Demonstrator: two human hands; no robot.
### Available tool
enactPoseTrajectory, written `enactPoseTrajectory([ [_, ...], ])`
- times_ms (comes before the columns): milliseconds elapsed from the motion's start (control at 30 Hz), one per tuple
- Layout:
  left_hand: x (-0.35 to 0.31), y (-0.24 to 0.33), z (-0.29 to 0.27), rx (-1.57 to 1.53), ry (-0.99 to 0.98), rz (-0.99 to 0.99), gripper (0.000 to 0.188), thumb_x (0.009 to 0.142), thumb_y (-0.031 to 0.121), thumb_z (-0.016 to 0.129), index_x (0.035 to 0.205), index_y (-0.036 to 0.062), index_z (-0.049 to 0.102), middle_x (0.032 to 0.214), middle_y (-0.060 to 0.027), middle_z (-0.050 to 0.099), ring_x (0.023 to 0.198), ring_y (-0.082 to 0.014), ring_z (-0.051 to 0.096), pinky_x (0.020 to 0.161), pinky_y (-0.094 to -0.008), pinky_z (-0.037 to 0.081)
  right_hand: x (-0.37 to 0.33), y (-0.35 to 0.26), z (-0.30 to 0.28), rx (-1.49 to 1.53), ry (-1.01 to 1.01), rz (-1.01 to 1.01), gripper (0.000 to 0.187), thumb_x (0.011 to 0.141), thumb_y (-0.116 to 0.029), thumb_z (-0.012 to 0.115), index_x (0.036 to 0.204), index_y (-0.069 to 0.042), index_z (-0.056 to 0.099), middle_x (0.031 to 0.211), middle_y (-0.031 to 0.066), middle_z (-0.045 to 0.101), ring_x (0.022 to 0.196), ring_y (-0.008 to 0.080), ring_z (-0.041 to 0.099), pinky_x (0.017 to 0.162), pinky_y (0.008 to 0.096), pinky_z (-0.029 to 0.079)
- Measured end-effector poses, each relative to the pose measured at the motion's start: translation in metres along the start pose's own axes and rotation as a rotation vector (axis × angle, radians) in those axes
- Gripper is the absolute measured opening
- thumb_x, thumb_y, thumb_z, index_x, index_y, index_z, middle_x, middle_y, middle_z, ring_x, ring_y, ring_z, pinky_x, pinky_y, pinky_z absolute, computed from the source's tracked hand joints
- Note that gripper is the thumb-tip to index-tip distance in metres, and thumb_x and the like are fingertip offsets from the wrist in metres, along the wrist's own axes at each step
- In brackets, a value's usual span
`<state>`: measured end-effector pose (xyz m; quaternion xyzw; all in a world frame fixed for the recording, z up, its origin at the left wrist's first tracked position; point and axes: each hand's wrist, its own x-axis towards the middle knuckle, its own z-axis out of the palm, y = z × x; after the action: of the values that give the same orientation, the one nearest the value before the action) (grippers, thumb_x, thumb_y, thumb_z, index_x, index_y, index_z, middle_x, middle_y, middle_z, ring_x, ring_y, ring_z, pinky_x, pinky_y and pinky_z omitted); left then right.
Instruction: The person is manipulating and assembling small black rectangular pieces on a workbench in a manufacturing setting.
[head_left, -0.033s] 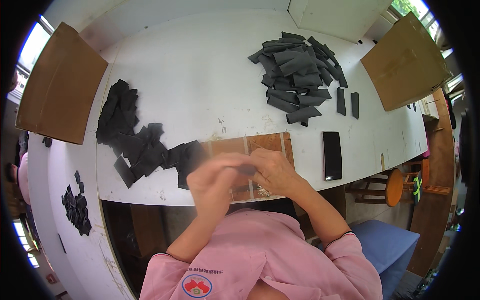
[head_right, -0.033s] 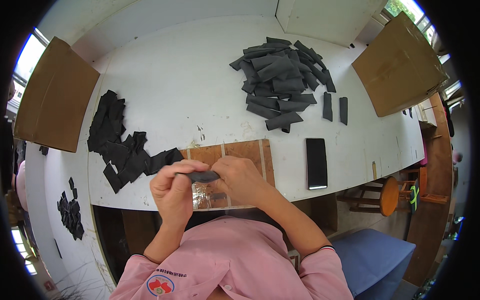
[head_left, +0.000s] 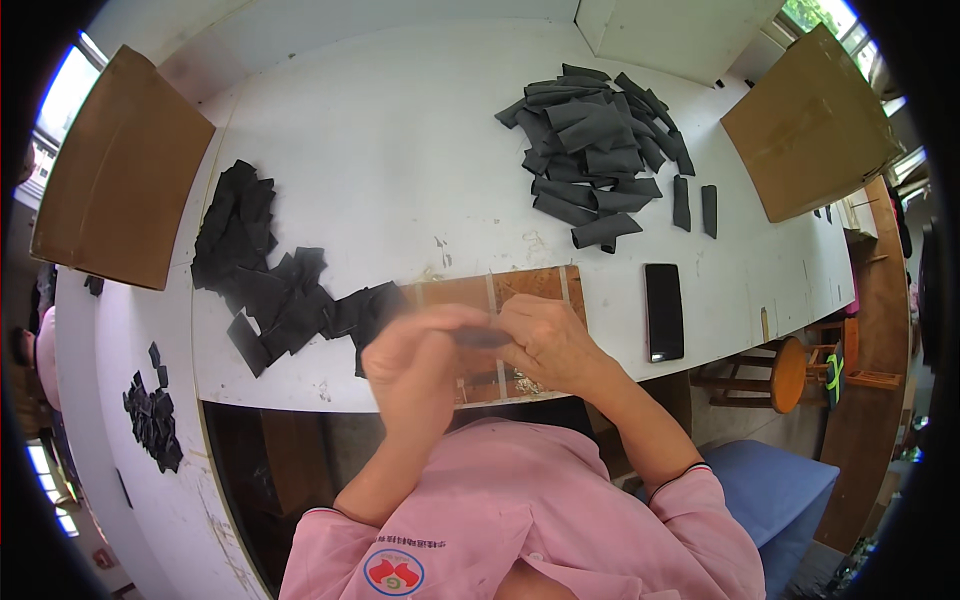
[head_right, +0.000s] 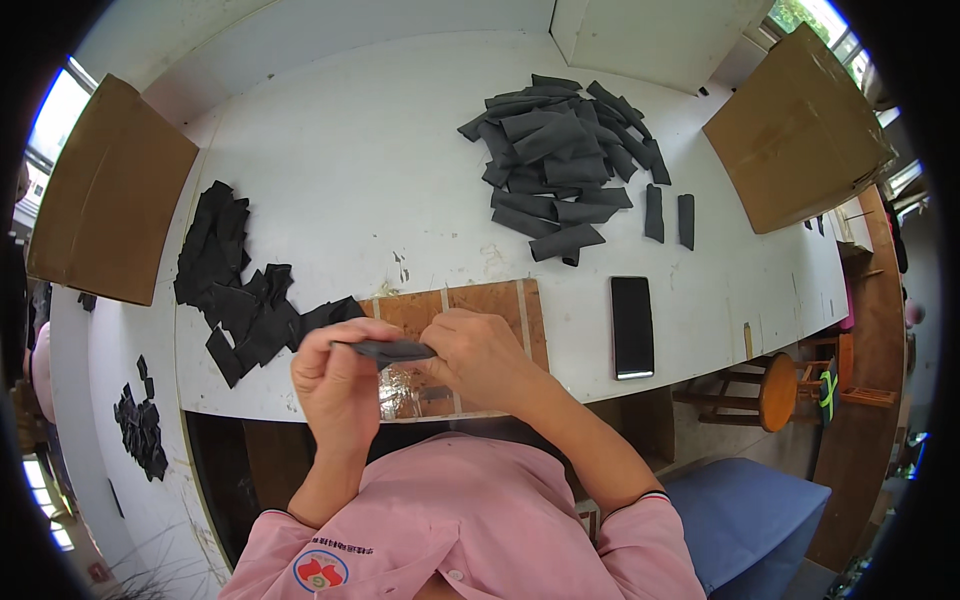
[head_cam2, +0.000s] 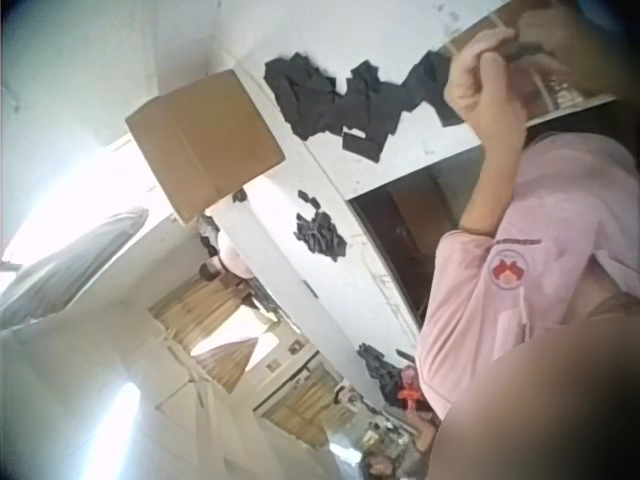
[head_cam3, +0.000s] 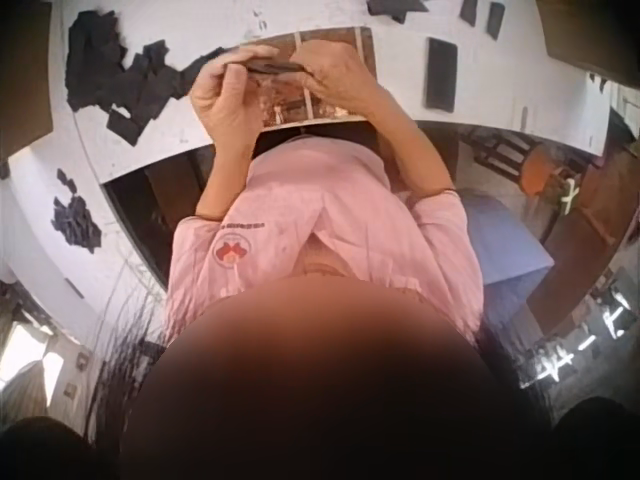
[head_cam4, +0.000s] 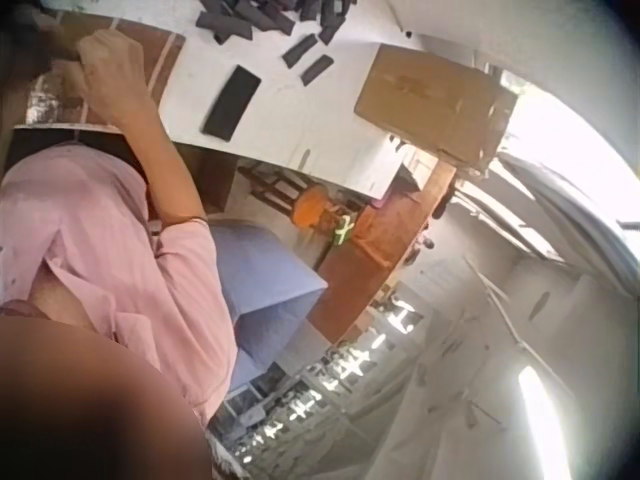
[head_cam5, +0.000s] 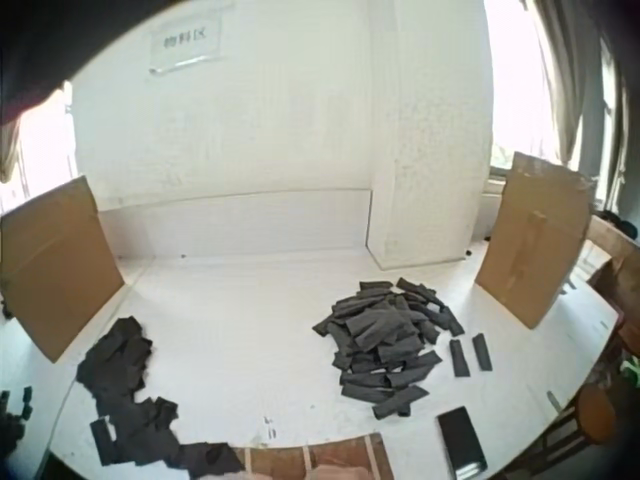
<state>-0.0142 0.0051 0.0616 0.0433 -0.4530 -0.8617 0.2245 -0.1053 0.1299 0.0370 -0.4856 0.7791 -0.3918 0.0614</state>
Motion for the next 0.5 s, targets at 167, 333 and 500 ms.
enactPoseTrajectory([
  [167,-0.001,-0.007,-0.017,-0.173,0.037,-0.129,0.013,0.084,0.012,0.052,0.088,-0.0003,0.054,0.086,-0.0135,0.058,0.088,-0.0250,0.055,0.083,-0.0375,0.042,-0.008,0.012,0.030,-0.061,0.075,-0.073,0.030,0.074,-0.029,0.060,0.060,-0.004,0.052,0.059,0.0078,0.052,0.055,0.0243,0.052,0.048,0.0332,0.040],
  [333,-0.001,-0.005,-0.017,-0.087,0.027,-0.099,0.013,0.084,0.011,0.053,0.086,-0.0013,0.056,0.088,-0.0134,0.059,0.088,-0.0247,0.055,0.082,-0.0368,0.042,-0.008,-0.006,0.011,-0.092,0.119,-0.077,0.029,0.075,-0.028,0.060,0.060,-0.003,0.052,0.057,0.0076,0.053,0.054,0.0249,0.053,0.047,0.0342,0.041],
  [500,-0.004,-0.019,-0.035,0.224,-0.029,-0.008,0.014,0.084,0.011,0.054,0.087,-0.0019,0.057,0.088,-0.0126,0.060,0.087,-0.0202,0.055,0.079,-0.0310,0.043,-0.006,-0.001,0.017,-0.014,0.060,0.034,0.028,0.075,-0.026,0.062,0.062,-0.003,0.055,0.056,0.0098,0.053,0.050,0.0270,0.051,0.047,0.0345,0.041],
])
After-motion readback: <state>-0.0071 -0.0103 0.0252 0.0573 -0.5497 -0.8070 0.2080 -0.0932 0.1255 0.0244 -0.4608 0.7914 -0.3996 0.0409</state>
